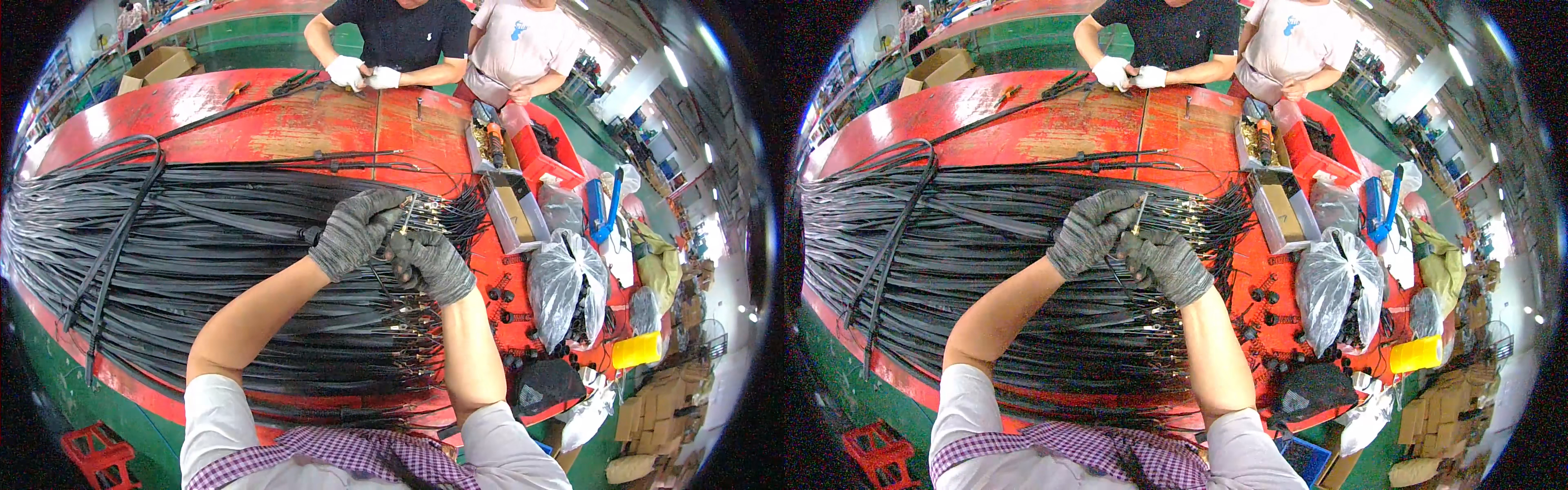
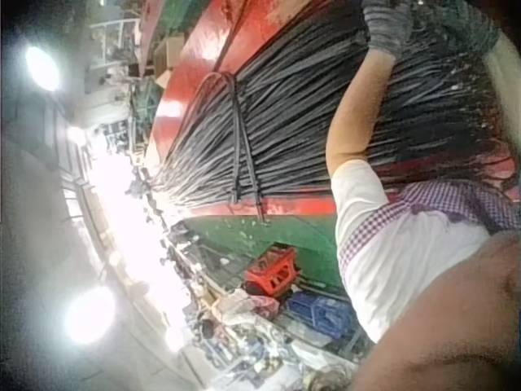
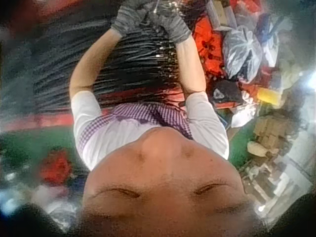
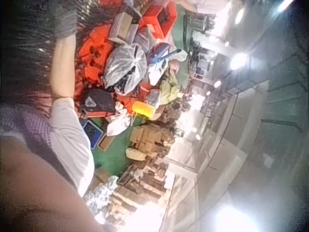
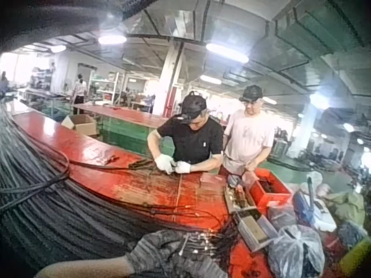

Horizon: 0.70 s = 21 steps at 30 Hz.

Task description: The person attaches small metal connectors to the ends of black cables. They pick up individual cables from a large bundle on a red table, insert the metal piece into the stripped end, and place the finished cable back on the pile. The process is repetitive and involves handling numerous cables and connectors.

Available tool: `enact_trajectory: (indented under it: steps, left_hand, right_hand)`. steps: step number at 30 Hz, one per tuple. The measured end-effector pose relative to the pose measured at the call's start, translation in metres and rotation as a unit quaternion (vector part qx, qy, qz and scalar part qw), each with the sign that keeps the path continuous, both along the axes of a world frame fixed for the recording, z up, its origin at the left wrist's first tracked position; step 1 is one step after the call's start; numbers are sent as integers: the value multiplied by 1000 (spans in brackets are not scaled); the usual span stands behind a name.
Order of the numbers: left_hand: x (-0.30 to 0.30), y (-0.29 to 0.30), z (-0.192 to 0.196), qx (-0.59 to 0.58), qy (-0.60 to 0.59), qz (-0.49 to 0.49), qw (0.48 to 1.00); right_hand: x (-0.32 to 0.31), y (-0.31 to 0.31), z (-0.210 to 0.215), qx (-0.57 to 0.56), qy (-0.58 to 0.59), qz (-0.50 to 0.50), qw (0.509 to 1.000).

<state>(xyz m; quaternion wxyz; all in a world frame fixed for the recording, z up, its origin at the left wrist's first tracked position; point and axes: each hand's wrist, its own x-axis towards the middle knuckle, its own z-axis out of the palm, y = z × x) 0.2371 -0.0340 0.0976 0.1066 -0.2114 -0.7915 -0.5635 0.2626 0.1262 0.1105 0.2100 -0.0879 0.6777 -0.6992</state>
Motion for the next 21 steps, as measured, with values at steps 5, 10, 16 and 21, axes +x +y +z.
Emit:
enact_trajectory:
  steps: [5, 10, 16, 21]
  left_hand:
    - [0, -2, -1, 9, 44, 13, 999]
    - [2, -2, -3, 26, 45, 1, 999]
    - [10, -4, 10, 12, 45, -31, 998]
    - [11, -7, 10, 26, 65, -64, 996]
  right_hand:
    - [-4, 3, -4, -27, -37, -1, 999]
    - [-3, 0, 1, -14, -26, 4, 1000]
    - [-7, 1, 5, -6, -23, -26, 999]
    - [-5, 3, 5, -6, -27, -11, 1000]
